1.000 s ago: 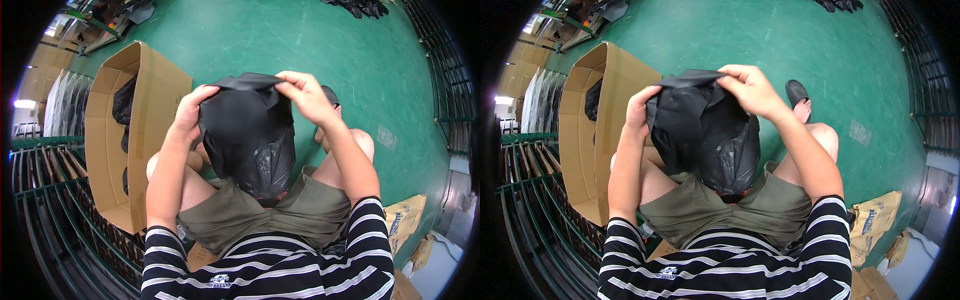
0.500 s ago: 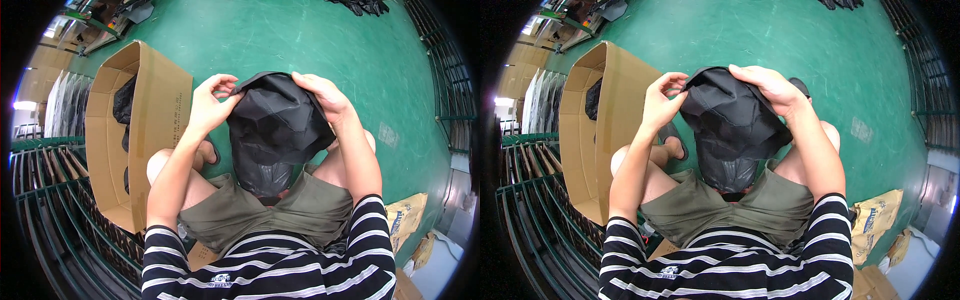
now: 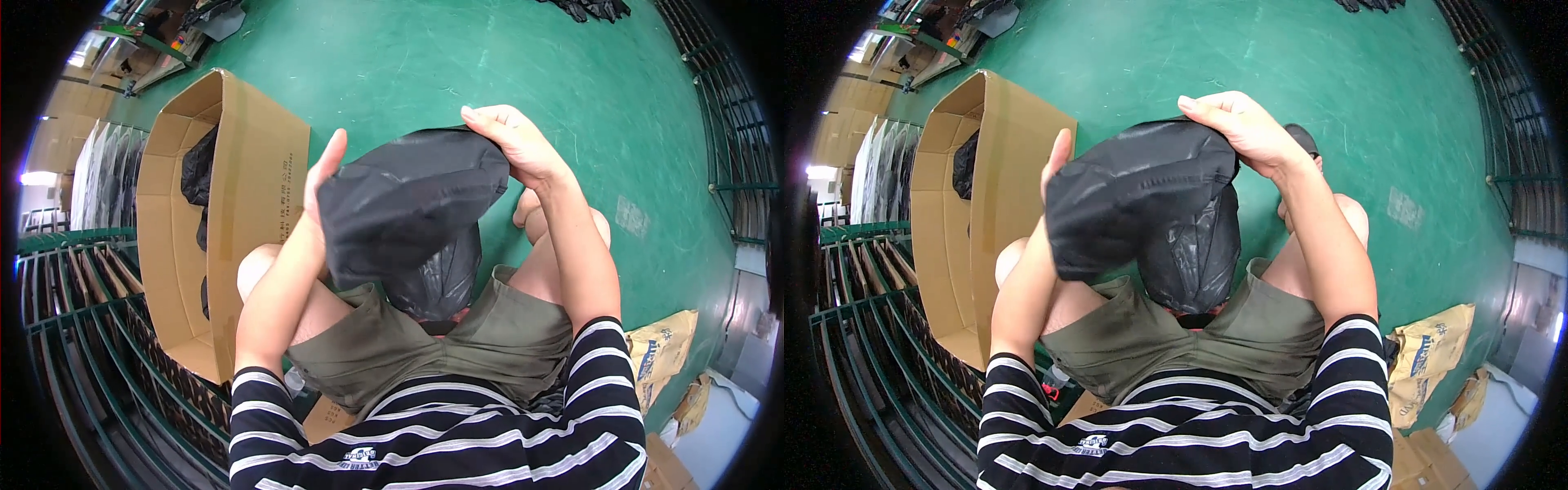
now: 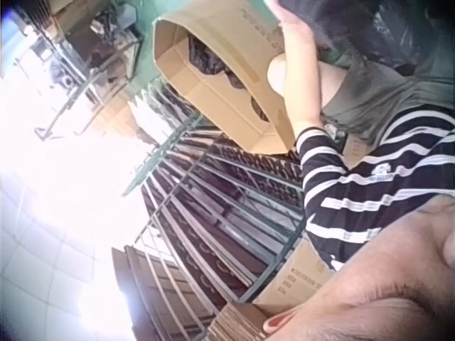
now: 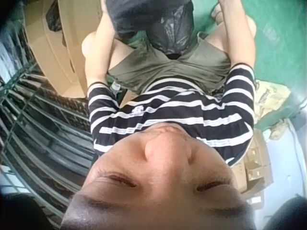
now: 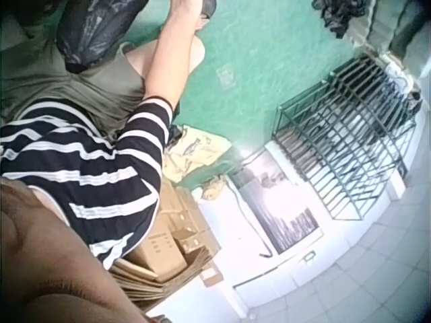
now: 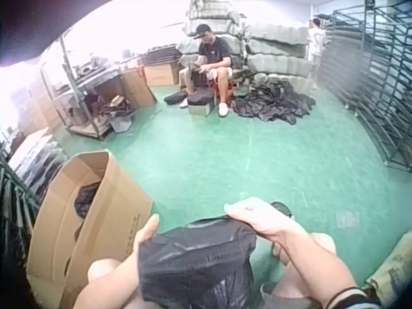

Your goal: Packing black fabric items into a larger black storage bag while sitting on a warehouse floor.

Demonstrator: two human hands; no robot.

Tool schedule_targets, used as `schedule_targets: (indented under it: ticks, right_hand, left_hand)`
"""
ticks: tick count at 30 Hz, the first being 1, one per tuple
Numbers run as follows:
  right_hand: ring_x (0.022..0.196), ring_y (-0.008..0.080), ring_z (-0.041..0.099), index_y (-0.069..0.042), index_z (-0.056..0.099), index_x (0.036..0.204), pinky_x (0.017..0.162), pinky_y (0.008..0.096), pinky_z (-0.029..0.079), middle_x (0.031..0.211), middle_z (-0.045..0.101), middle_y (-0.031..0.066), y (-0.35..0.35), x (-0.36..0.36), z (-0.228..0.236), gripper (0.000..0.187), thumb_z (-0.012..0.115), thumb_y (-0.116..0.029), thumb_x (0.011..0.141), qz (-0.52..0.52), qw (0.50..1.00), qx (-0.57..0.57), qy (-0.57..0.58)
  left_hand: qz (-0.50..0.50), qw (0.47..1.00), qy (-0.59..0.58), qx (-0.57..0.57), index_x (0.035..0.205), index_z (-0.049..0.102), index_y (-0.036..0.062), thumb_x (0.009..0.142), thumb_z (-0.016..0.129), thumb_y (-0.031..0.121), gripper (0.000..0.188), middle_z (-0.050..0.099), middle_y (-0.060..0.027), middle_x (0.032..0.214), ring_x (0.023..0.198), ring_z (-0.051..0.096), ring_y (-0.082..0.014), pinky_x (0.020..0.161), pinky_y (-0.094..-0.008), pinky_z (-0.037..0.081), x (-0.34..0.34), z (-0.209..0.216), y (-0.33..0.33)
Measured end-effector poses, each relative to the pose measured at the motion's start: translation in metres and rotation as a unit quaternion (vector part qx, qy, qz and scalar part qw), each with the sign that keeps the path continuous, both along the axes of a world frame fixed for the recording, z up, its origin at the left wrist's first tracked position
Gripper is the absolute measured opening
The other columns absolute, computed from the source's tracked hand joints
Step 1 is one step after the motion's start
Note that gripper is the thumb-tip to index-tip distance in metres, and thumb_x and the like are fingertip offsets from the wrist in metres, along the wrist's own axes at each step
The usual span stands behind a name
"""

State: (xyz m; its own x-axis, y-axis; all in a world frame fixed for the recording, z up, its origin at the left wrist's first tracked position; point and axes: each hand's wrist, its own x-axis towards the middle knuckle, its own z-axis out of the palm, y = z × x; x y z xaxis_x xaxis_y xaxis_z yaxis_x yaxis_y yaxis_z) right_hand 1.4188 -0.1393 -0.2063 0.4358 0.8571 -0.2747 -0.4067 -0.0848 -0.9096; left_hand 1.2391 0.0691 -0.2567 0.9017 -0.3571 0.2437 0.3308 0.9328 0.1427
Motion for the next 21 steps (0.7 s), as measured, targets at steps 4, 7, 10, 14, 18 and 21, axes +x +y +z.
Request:
schedule_targets:
  ticks: [4, 7, 10, 14, 18, 21]
  right_hand:
    - [0.06, 0.001, 0.05, -0.009, 0.063, 0.072, 0.058, 0.0202, 0.042, 0.068, 0.06, -0.0067, -0.007, 0.012, 0.002, 0.033, 0.06, -0.034, 0.093, 0.023, 1.0, 0.015, -0.014]
    - [0.059, 0.0001, 0.047, -0.01, 0.061, 0.068, 0.057, 0.0195, 0.04, 0.065, 0.056, -0.0088, -0.003, 0.006, 0.001, 0.035, 0.06, -0.034, 0.094, 0.031, 0.997, 0.01, -0.063]
    - [0.054, -0.0003, 0.033, -0.013, 0.048, 0.061, 0.049, 0.0203, 0.028, 0.06, 0.042, -0.0127, 0.001, -0.006, 0.001, 0.042, 0.061, -0.036, 0.093, 0.094, 0.987, 0.013, -0.128]
    - [0.055, 0.0013, 0.023, -0.014, 0.044, 0.058, 0.049, 0.024, 0.019, 0.06, 0.033, -0.013, 0.004, -0.022, 0.0, 0.044, 0.063, -0.034, 0.092, 0.115, 0.985, 0.021, -0.129]
    - [0.056, 0.0004, 0.03, -0.01, 0.053, 0.064, 0.051, 0.0212, 0.026, 0.061, 0.039, -0.0127, 0.002, -0.02, -0.004, 0.034, 0.069, -0.028, 0.088, 0.16, 0.983, 0.003, -0.085]
    - [0.076, 0.0053, 0.057, -0.001, 0.064, 0.098, 0.071, 0.0207, 0.045, 0.084, 0.065, -0.0015, -0.004, 0.003, -0.008, 0.039, 0.082, -0.017, 0.067, 0.309, 0.947, 0.029, -0.08]
  left_hand:
    - [-0.051, 0.997, 0.01, 0.053, 0.139, 0.032, -0.0109, 0.096, 0.038, 0.051, 0.075, 0.042, -0.0259, 0.14, 0.132, 0.039, -0.0369, 0.111, -0.0477, 0.028, -0.014, -0.003, -0.011]
    - [-0.063, 0.992, 0.009, 0.11, 0.135, 0.035, -0.0153, 0.094, 0.054, 0.026, 0.061, 0.039, -0.0259, 0.141, 0.131, 0.04, -0.037, 0.107, -0.0518, 0.032, -0.033, -0.023, 0.008]
    - [-0.098, 0.991, -0.028, 0.092, 0.134, 0.036, -0.0151, 0.092, 0.057, 0.027, 0.063, 0.042, -0.0254, 0.14, 0.13, 0.041, -0.0368, 0.106, -0.0503, 0.034, -0.037, -0.033, 0.01]
    - [-0.099, 0.99, 0.019, 0.103, 0.137, 0.037, -0.009, 0.089, 0.062, 0.031, 0.067, 0.045, -0.0211, 0.138, 0.125, 0.048, -0.0292, 0.106, -0.0429, 0.036, -0.023, -0.01, -0.025]
    - [-0.144, 0.877, 0.183, 0.419, 0.135, 0.035, -0.0138, 0.092, 0.056, 0.023, 0.06, 0.05, -0.026, 0.13, 0.116, 0.056, -0.0324, 0.102, -0.0443, 0.043, -0.009, 0.018, -0.031]
    - [-0.133, 0.947, 0.192, 0.218, 0.125, 0.049, -0.0124, 0.092, 0.05, 0.002, 0.036, 0.06, -0.0216, 0.119, 0.107, 0.061, -0.028, 0.094, -0.0383, 0.049, -0.016, 0.014, -0.016]
